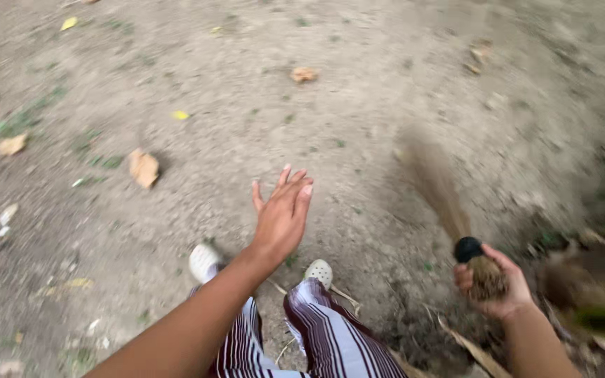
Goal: The person sweeps debris and dry leaves together by hand with a broom, gathering yard waste into piles on the dirt ground.
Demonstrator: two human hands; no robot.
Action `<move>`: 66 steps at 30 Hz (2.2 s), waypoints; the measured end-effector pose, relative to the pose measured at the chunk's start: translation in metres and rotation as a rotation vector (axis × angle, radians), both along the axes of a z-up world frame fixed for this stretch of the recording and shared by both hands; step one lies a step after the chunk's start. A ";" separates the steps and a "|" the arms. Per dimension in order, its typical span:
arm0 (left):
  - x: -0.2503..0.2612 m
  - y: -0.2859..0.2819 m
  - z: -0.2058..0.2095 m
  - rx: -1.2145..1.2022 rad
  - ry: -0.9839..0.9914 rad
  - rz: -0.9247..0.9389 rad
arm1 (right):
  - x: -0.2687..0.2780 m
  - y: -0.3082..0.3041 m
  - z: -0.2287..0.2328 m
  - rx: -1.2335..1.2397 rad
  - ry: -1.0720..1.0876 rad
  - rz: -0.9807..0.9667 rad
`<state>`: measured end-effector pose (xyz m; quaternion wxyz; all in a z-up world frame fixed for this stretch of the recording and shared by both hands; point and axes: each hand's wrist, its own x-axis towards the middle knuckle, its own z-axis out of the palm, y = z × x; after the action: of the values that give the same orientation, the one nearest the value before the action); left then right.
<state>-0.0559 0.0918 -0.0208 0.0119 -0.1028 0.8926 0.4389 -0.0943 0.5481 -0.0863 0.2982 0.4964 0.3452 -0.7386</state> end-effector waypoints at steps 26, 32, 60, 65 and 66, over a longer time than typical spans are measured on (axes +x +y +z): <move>0.014 -0.373 0.011 -0.027 -0.151 0.563 | -0.146 -0.581 -0.060 -0.214 -0.047 0.377; 0.040 -0.416 0.018 -0.027 -0.151 0.718 | -0.134 -0.756 -0.057 -0.606 -0.332 0.717; -0.074 -0.370 0.036 0.031 -0.081 1.004 | -0.318 -0.625 -0.043 0.009 0.102 0.942; -0.127 -0.352 0.031 0.005 -0.066 0.935 | -0.450 -0.558 -0.092 0.243 0.014 0.498; -0.133 -0.351 0.032 -0.001 -0.073 0.920 | -0.465 -0.561 -0.098 0.272 -0.055 0.378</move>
<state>-0.1884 -0.2589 0.0115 -0.1529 -0.5038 0.7532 0.3943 -0.5588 -0.0125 -0.1844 0.3708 0.4784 0.5203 -0.6025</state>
